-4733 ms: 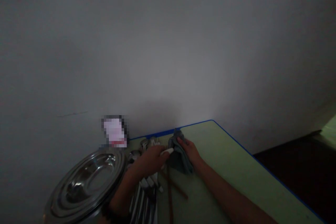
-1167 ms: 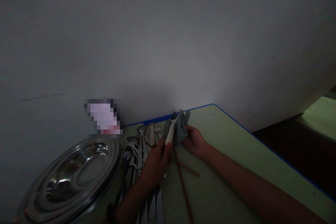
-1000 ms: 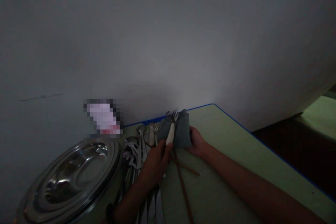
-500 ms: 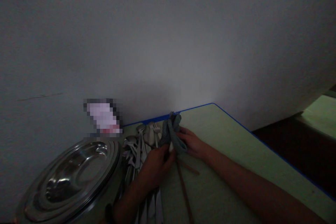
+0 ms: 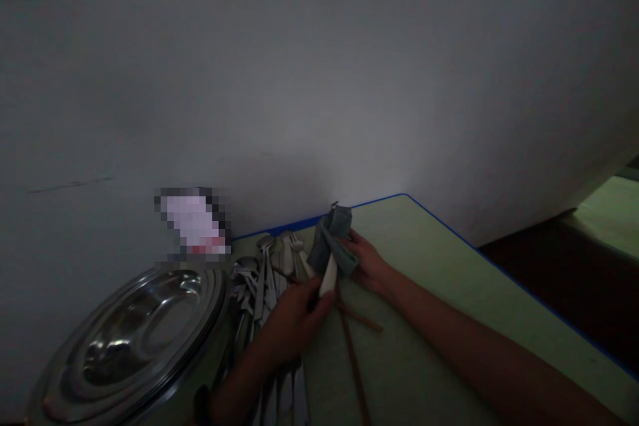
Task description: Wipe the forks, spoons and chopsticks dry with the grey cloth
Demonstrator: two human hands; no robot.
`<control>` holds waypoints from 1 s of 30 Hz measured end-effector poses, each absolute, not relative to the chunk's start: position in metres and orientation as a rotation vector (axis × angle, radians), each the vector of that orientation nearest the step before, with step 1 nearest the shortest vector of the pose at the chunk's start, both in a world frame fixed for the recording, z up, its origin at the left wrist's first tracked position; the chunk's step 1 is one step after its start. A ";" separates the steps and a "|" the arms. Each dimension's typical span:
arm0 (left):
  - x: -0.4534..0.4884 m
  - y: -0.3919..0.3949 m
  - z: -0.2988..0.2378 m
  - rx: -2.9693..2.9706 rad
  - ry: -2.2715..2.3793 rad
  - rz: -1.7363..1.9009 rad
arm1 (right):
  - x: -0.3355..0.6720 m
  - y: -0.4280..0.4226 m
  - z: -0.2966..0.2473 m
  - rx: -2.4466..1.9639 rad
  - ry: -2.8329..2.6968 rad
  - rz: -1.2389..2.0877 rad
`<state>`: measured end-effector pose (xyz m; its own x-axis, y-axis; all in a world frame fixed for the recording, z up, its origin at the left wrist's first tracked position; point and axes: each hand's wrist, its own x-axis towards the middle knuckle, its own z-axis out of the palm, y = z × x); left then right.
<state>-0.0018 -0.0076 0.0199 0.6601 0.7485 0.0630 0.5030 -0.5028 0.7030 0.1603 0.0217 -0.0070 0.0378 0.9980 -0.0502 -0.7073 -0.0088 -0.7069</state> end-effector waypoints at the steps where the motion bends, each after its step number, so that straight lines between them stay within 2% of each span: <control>1: -0.002 -0.007 0.020 2.173 0.968 0.518 | 0.160 0.020 -0.006 -0.665 -0.585 1.470; 5: -0.002 -0.005 0.020 2.121 1.007 0.635 | 0.157 0.017 -0.005 -0.665 -0.621 1.474; 11: -0.001 -0.007 0.019 2.250 0.994 0.517 | 0.151 0.017 -0.006 -0.704 -0.570 1.401; 15: -0.002 -0.009 0.021 2.202 0.956 0.545 | 0.153 0.019 -0.007 -0.725 -0.574 1.470; 30: -0.004 0.002 0.018 1.864 1.170 0.904 | 0.154 0.019 -0.007 -0.641 -0.583 1.513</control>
<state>-0.0035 0.0024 0.0182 0.3347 0.9263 0.1732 0.4017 -0.3065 0.8630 0.1539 0.0192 -0.0073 -0.0135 0.9989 -0.0445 -0.7106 -0.0409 -0.7024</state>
